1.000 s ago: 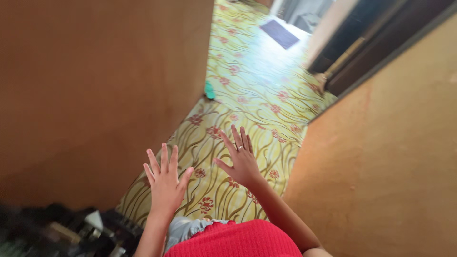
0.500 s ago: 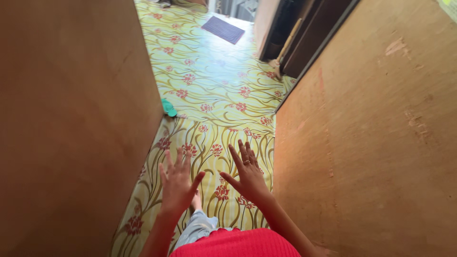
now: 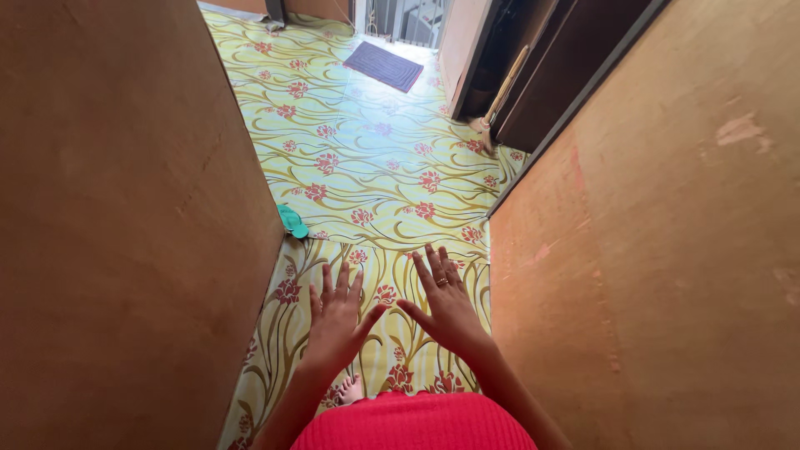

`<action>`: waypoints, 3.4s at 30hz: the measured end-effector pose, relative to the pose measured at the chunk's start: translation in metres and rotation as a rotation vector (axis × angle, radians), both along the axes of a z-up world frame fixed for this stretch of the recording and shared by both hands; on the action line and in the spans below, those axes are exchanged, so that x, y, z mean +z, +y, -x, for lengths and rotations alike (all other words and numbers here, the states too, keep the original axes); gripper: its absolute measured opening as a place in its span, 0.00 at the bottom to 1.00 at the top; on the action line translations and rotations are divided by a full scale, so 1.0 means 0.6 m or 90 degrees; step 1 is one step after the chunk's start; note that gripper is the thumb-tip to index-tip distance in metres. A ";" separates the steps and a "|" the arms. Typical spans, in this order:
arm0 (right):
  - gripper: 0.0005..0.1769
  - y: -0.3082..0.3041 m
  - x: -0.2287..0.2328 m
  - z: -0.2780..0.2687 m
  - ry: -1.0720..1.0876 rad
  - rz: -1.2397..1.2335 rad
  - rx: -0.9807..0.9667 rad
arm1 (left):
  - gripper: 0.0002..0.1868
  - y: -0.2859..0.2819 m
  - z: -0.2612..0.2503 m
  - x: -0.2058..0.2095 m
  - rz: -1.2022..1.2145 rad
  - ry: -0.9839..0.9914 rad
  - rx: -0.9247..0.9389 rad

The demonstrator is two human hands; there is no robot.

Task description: The person picks up a white cable from the floor, walks to a table, and places it down. They then pick up a gold-colored bracelet, walk to a small black stand, and place it there. The person repeats this process with another white cable and a white charger adapter, moving them from the table to the stand.

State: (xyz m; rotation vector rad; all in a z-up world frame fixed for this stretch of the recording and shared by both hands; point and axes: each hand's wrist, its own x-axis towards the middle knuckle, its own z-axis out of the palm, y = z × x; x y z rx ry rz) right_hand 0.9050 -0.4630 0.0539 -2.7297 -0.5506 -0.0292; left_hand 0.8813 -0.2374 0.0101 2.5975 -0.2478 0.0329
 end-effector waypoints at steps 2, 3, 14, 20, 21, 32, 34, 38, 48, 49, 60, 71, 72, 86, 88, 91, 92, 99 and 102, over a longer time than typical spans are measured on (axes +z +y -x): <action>0.49 0.004 0.001 -0.040 -0.005 -0.011 -0.006 | 0.47 -0.001 -0.044 0.000 -0.006 -0.011 -0.007; 0.49 0.007 0.000 -0.052 0.004 -0.016 -0.012 | 0.46 -0.002 -0.064 0.002 -0.006 -0.010 -0.014; 0.49 0.001 -0.031 -0.239 0.032 -0.040 -0.006 | 0.44 -0.024 -0.231 0.010 0.013 -0.037 -0.045; 0.48 -0.048 -0.051 -0.420 0.035 -0.029 0.062 | 0.43 -0.068 -0.375 -0.014 -0.004 -0.031 0.037; 0.48 -0.061 -0.054 -0.460 -0.004 -0.027 0.089 | 0.43 -0.083 -0.408 -0.018 -0.023 -0.024 0.053; 0.45 -0.157 -0.017 -0.737 -0.038 -0.039 0.225 | 0.44 -0.220 -0.643 -0.010 -0.026 -0.037 0.179; 0.45 -0.175 -0.012 -0.759 -0.085 -0.047 0.244 | 0.44 -0.233 -0.667 -0.006 -0.017 -0.050 0.176; 0.45 -0.195 -0.003 -0.804 -0.022 -0.032 0.221 | 0.43 -0.248 -0.705 -0.008 -0.023 -0.083 0.170; 0.45 -0.168 -0.028 -0.932 0.030 -0.033 0.227 | 0.43 -0.221 -0.825 -0.044 0.019 -0.050 0.200; 0.45 -0.161 -0.030 -0.952 0.040 -0.023 0.217 | 0.43 -0.215 -0.848 -0.046 0.007 -0.040 0.202; 0.44 -0.070 -0.009 -1.230 0.004 -0.058 0.228 | 0.46 -0.093 -1.154 -0.012 -0.015 -0.111 0.186; 0.46 0.066 -0.030 -1.428 0.023 -0.066 0.238 | 0.48 0.013 -1.321 -0.016 -0.008 -0.084 0.168; 0.46 0.077 -0.033 -1.443 0.022 -0.067 0.247 | 0.48 0.022 -1.327 -0.016 -0.005 -0.083 0.178; 0.45 0.262 -0.045 -1.768 0.028 -0.066 0.352 | 0.47 0.181 -1.549 -0.019 -0.012 -0.103 0.383; 0.45 0.302 -0.031 -1.827 0.015 -0.046 0.381 | 0.46 0.209 -1.599 -0.014 -0.045 -0.107 0.403; 0.45 0.351 -0.015 -1.899 0.017 -0.062 0.434 | 0.45 0.247 -1.673 -0.013 -0.065 -0.105 0.427; 0.46 0.368 -0.015 -1.918 0.014 -0.062 0.449 | 0.45 0.258 -1.692 -0.018 -0.066 -0.102 0.434; 0.46 0.484 -0.045 -2.054 -0.034 -0.078 0.565 | 0.45 0.317 -1.791 -0.049 -0.028 -0.090 0.504; 0.46 0.537 -0.060 -2.080 -0.008 -0.077 0.602 | 0.45 0.343 -1.797 -0.064 -0.051 -0.105 0.555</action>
